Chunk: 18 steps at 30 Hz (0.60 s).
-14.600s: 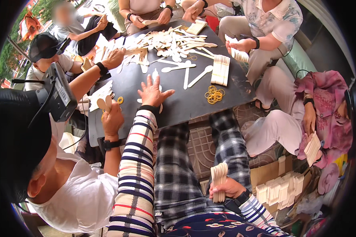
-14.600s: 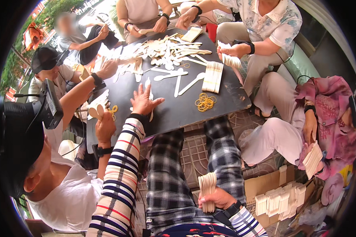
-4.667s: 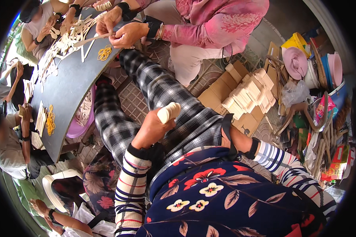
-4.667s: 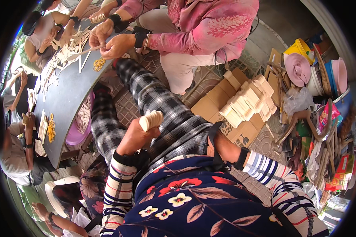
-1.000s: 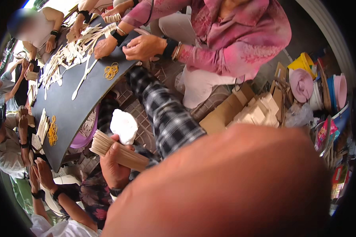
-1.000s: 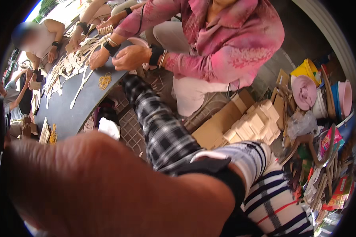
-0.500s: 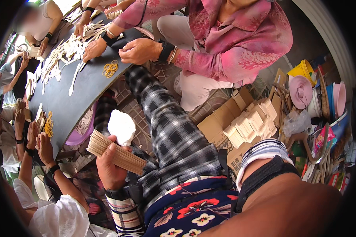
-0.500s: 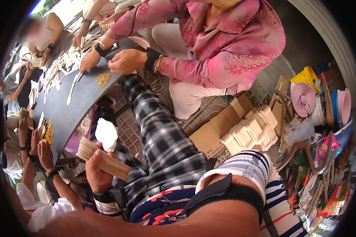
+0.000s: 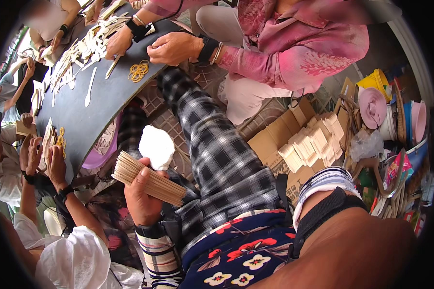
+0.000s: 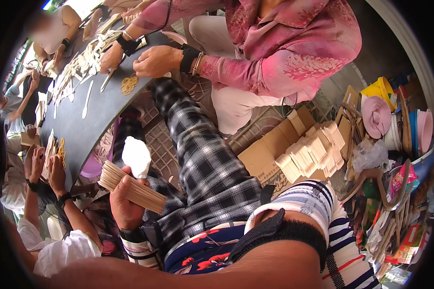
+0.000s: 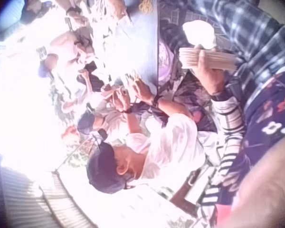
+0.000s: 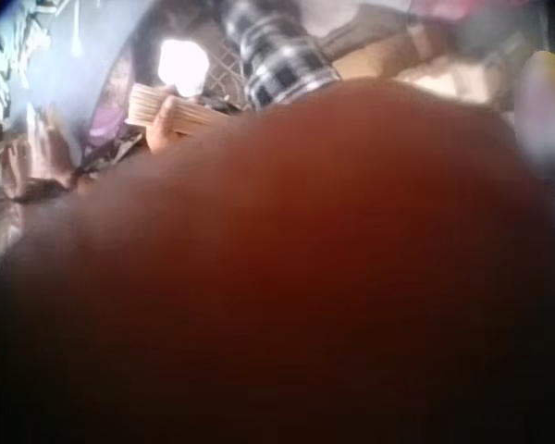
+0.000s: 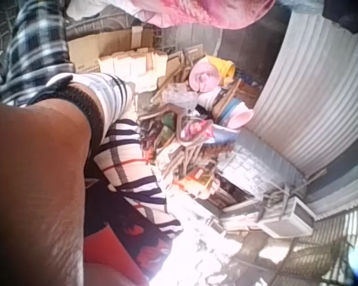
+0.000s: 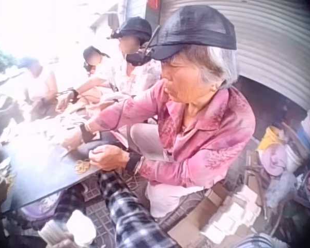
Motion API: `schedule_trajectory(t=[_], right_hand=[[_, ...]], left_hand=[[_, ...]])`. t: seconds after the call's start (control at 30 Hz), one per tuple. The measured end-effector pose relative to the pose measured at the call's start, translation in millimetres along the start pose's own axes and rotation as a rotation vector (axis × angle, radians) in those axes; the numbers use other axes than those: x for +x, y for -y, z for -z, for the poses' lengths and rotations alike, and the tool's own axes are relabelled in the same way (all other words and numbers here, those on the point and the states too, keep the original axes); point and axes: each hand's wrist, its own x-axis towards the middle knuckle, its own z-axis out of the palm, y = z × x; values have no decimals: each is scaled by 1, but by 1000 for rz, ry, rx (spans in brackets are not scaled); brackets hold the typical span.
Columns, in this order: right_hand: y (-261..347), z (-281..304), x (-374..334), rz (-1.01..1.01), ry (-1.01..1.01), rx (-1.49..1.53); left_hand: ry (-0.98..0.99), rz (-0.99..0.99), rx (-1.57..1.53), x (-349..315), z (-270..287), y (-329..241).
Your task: Bundling wooden spoons together using rubber bands while sitting at a communal table.
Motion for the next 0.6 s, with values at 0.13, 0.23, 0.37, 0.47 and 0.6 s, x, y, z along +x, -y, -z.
schedule_trajectory(t=[0.13, 0.23, 0.37, 0.47, 0.6], right_hand=[[1, 1, -4, -9, 9, 8], [4, 2, -6, -20, 8, 15], [9, 6, -10, -43, 7, 16], [13, 8, -13, -61, 13, 12], [18, 12, -17, -77, 43, 12]], left_hand=[[-17, 16, 11, 0, -1, 1], [-6, 15, 14, -4, 1, 2], [-43, -6, -60, 0, -3, 5], [-26, -2, -23, 0, -3, 6], [-27, -11, 7, -3, -3, 6]])
